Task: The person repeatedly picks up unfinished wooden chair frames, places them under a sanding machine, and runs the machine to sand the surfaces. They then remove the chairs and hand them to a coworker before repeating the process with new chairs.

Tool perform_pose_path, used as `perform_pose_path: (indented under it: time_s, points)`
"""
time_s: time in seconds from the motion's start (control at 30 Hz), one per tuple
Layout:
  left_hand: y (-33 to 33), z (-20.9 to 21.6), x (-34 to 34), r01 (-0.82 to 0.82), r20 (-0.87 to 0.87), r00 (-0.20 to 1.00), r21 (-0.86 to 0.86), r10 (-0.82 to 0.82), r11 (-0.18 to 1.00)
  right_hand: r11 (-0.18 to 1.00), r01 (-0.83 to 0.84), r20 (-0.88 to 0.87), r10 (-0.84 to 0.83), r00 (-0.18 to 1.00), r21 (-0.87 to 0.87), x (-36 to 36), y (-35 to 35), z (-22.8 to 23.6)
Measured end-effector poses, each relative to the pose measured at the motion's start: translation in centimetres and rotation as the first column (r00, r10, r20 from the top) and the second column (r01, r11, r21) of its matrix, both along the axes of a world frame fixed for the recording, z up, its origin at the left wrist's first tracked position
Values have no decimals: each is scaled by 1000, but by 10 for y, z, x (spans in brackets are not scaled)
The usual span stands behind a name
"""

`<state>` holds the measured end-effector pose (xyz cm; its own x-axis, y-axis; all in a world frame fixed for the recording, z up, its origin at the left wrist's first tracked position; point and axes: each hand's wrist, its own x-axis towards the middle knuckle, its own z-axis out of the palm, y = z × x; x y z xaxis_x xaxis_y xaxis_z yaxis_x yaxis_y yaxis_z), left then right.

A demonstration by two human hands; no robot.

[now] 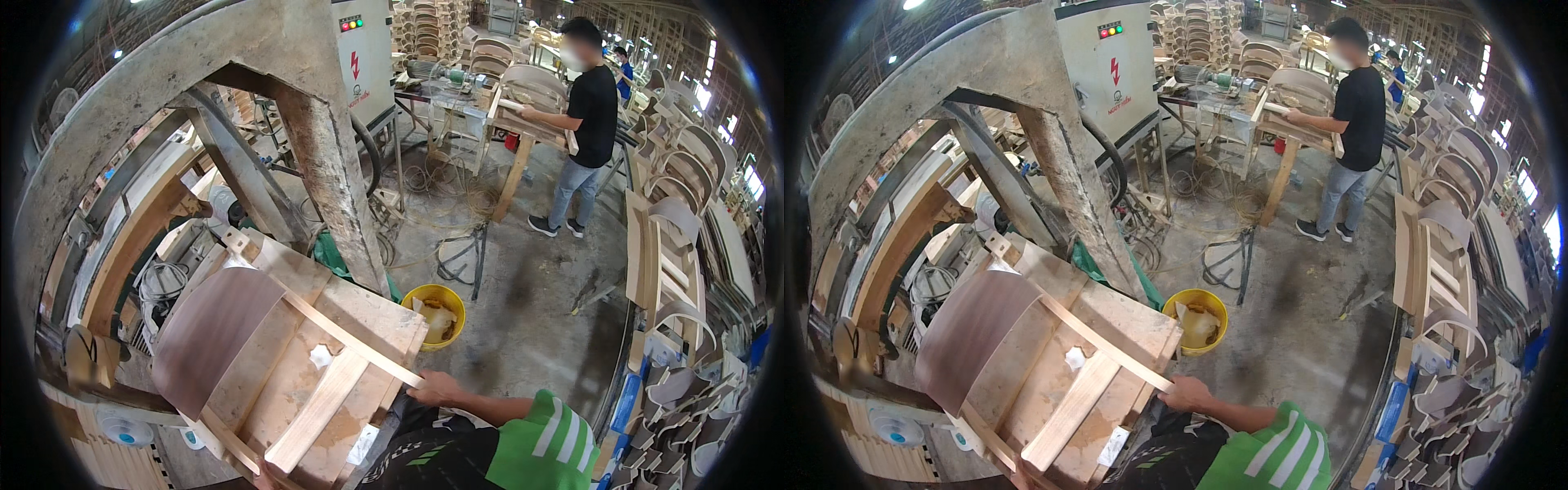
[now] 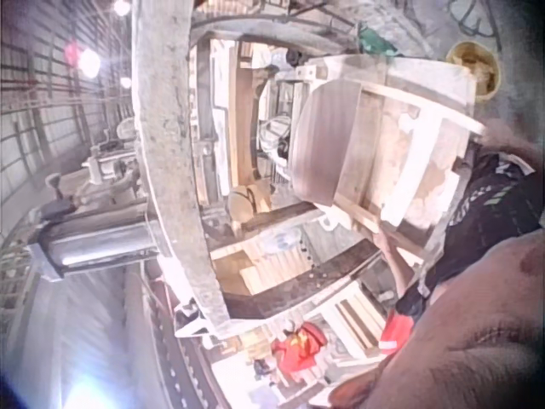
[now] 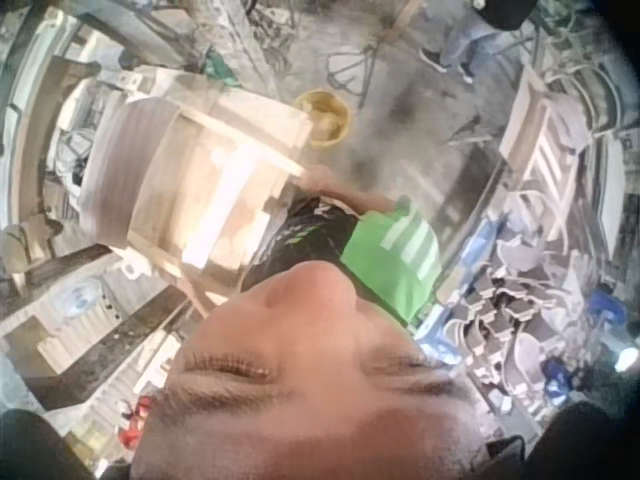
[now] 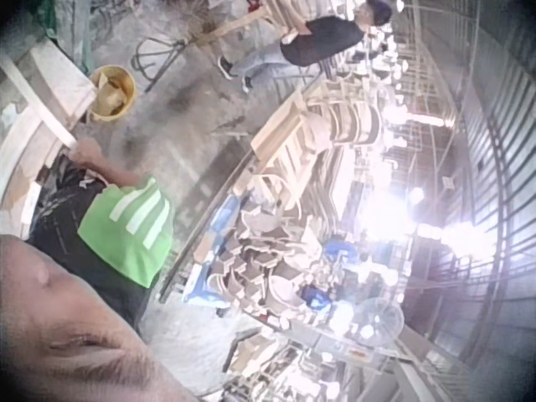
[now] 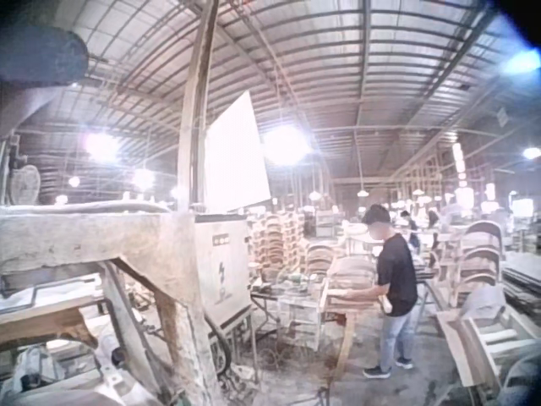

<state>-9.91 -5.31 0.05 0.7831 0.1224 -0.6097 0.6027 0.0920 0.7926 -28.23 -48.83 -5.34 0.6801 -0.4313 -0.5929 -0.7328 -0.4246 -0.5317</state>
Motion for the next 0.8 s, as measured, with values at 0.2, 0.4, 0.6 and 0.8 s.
perform_pose_path:
  time_s: [0.2, 0.4, 0.6, 0.8]
  points:
    - [-7, 2, -17, -30, 50, 998, 18, 29, 999, 997, 19, 134, -8, 991, -76, -7, -1, -19]
    - [-33, 22, -58, -102, 161, 983, 94, 86, 990, 998, -20, 251, 33, 967, -56, -54, -18, -25]
    - [-87, 52, -95, -66, 289, 957, 173, 14, 983, 997, -9, 327, 34, 944, -77, -137, -39, -29]
    - [-162, 66, -156, 65, 379, 916, 189, -134, 980, 982, 177, 313, -149, 938, -61, -259, -66, 1]
